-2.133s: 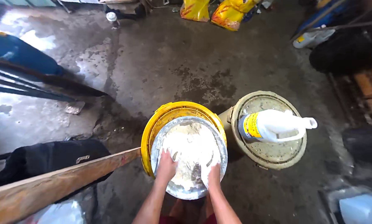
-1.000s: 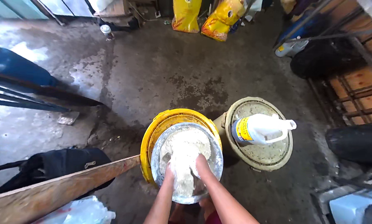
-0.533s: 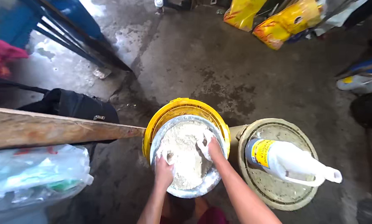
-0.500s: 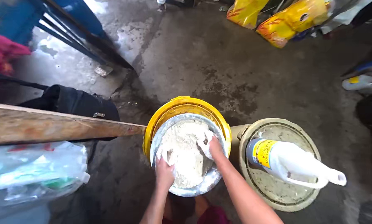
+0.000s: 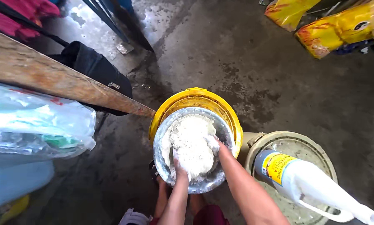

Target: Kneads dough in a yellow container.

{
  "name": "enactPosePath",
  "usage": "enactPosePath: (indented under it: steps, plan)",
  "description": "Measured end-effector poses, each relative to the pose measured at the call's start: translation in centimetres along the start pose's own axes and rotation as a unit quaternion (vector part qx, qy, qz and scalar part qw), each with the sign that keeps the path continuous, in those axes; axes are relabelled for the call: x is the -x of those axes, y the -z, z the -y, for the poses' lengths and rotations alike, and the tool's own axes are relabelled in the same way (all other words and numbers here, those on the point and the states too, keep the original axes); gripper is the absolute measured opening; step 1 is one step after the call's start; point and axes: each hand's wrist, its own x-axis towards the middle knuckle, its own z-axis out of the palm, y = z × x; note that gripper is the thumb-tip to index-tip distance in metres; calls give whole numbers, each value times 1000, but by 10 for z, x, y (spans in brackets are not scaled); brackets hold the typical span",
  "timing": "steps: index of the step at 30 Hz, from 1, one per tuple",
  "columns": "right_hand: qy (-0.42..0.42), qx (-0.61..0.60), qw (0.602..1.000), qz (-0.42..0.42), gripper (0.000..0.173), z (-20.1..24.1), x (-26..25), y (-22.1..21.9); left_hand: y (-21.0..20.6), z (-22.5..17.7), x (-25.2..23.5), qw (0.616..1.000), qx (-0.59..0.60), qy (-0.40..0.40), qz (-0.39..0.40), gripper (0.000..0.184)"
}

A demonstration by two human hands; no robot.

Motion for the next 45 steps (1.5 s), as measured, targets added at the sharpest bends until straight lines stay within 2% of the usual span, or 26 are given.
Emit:
enactPosePath:
  steps: [3, 5, 8, 12, 16, 19, 22, 24, 27, 30, 32, 35, 37, 39, 41, 43, 45]
  plan:
    - [-17, -14, 1000, 5, 41, 7, 22, 7, -7, -7, 11, 992, 63, 100, 37, 57]
    - [-18, 3, 1000, 22, 41, 27, 45, 7, -10, -10, 17, 988, 70, 136, 37, 62]
    - [29, 48, 997, 56, 45, 41, 51, -3, -11, -4, 20, 993, 57, 96, 41, 61]
    - [4, 48, 999, 13, 41, 57, 49, -27, -2, -22, 20, 989, -18, 144, 38, 55]
    - [53, 88, 995, 20, 43, 43, 51, -43, 0, -35, 14, 987, -24, 156, 14, 57]
    - [38, 274, 961, 4, 43, 52, 55, -34, -3, -55, 20, 989, -65, 121, 59, 47]
    - [-4, 353, 936, -13, 44, 68, 61, -15, 11, -54, 18, 969, -211, -8, 125, 39]
    - [12, 366, 930, -39, 44, 74, 65, 0, 19, -58, 14, 932, -323, -94, 132, 47]
    - [93, 372, 918, -97, 47, 73, 47, 16, 20, -74, -7, 888, -404, -184, 120, 55]
    - [146, 343, 920, -122, 54, 85, 20, 22, 6, -97, -44, 842, -489, -188, 130, 58]
    - [163, 268, 944, -102, 57, 86, 3, 20, -1, -101, -56, 831, -506, -165, 162, 61]
    - [141, 68, 986, -61, 48, 64, -23, 9, -6, -97, -53, 882, -429, -138, 136, 53]
    - [106, -38, 992, -57, 40, 51, -26, 0, -8, -89, -50, 920, -363, -101, 110, 46]
    - [88, -58, 994, -39, 38, 51, -20, -5, -7, -73, -49, 961, -253, -63, 94, 46]
    - [108, -32, 994, -15, 39, 45, -26, -10, -7, -59, -49, 980, -191, -3, 52, 49]
    - [108, -21, 994, 0, 39, 44, -24, -16, -2, -45, -50, 971, -234, 43, 5, 52]
    - [96, -15, 995, 11, 39, 62, -3, -20, -4, -38, -49, 968, -241, 67, -21, 54]
